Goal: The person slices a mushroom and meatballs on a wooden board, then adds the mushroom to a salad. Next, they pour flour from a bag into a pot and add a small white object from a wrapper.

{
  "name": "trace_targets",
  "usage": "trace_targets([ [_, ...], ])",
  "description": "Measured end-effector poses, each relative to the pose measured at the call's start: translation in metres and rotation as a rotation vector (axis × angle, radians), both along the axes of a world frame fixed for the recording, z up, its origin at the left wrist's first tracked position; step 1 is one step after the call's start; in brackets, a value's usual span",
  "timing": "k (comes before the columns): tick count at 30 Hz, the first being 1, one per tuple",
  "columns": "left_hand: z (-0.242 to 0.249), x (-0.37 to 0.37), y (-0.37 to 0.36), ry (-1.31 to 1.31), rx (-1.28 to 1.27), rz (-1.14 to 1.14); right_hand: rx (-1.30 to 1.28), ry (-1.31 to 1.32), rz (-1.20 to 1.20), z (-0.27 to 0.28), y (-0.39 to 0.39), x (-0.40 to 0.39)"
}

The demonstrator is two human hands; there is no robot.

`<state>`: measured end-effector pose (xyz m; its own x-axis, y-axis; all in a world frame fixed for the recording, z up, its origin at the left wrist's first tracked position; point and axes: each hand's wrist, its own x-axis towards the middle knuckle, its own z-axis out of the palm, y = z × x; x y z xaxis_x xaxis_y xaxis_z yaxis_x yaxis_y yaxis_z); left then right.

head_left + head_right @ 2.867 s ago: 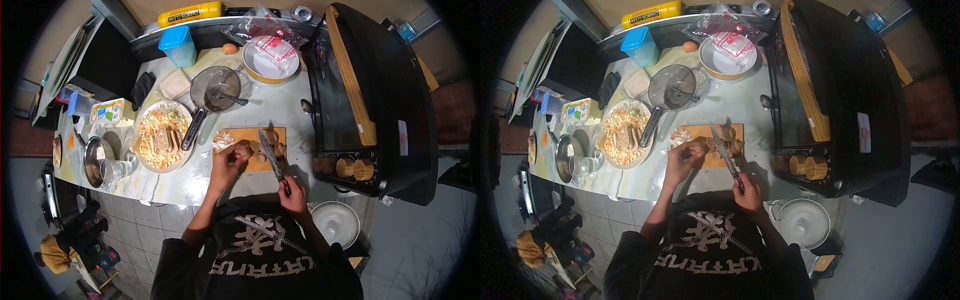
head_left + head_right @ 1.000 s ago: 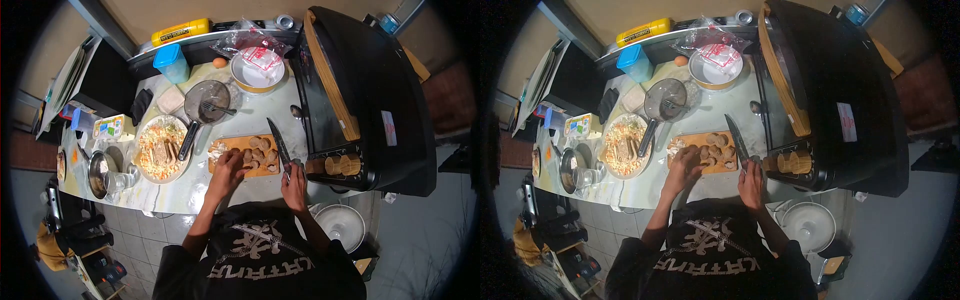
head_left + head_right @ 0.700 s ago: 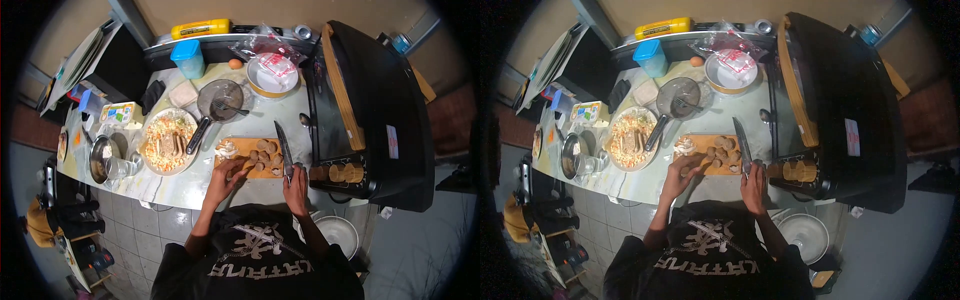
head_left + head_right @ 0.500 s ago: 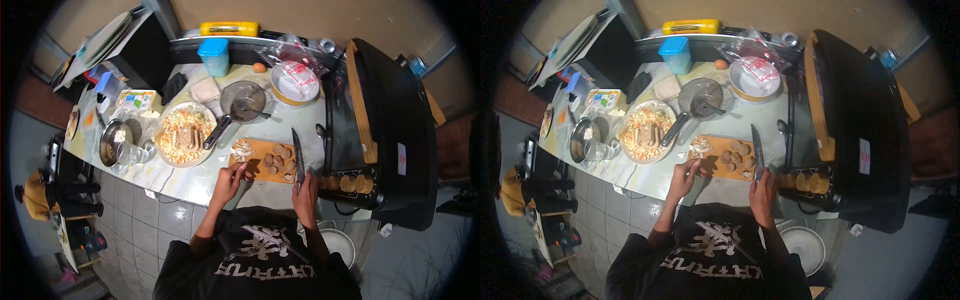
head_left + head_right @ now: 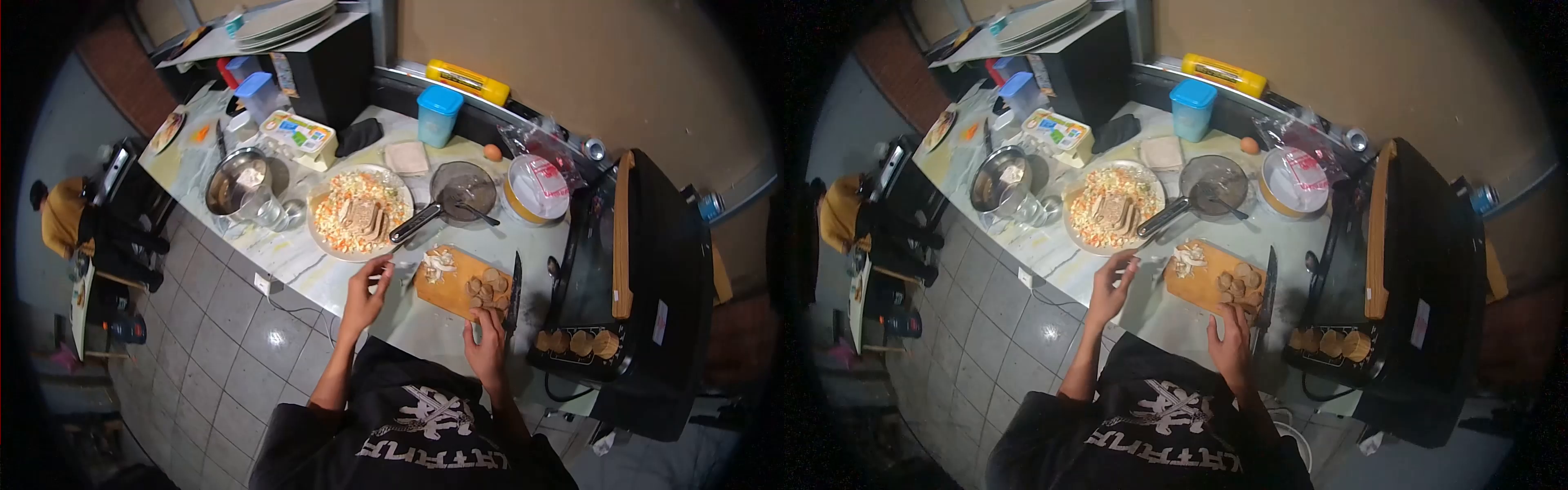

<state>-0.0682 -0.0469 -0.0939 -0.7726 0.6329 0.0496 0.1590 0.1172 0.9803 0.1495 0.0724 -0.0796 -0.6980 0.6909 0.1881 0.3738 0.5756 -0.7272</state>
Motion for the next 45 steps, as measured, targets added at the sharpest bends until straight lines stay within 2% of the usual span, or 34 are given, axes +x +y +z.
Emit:
trace_targets([
  [5, -0.005, -0.022, -0.018, 0.052, -0.007, 0.140, -0.051, 0.070, 0.117, -0.002, -0.001, -0.017],
  [8, -0.007, -0.036, -0.020, 0.229, -0.010, 0.162, -0.072, 0.097, 0.184, -0.002, -0.003, -0.027],
  [10, 0.000, -0.047, -0.018, 0.401, -0.161, 0.128, -0.124, 0.072, 0.235, -0.004, -0.003, -0.032],
  [13, -0.001, -0.064, -0.010, 0.526, -0.189, 0.164, -0.176, 0.100, 0.288, -0.005, -0.004, -0.034],
  [19, -0.008, -0.101, 0.014, 0.522, -0.315, 0.085, -0.258, 0.026, 0.326, -0.009, -0.012, -0.027],
  [21, -0.016, -0.112, 0.023, 0.641, -0.384, 0.035, -0.255, 0.022, 0.324, -0.009, -0.011, -0.028],
  [27, -0.025, -0.123, 0.032, 0.608, -0.433, -0.070, -0.308, -0.053, 0.388, -0.013, -0.008, -0.041],
  [29, -0.027, -0.122, 0.035, 0.728, -0.463, -0.069, -0.313, -0.032, 0.388, -0.013, -0.008, -0.048],
  [33, -0.036, -0.117, 0.034, 0.768, -0.479, -0.060, -0.328, -0.057, 0.391, -0.011, -0.005, -0.066],
  [42, -0.025, -0.111, 0.037, 0.689, -0.358, 0.051, -0.334, -0.046, 0.419, -0.014, -0.012, -0.112],
  [45, -0.017, -0.113, 0.037, 0.649, -0.412, 0.020, -0.312, 0.000, 0.396, -0.004, -0.016, -0.128],
])
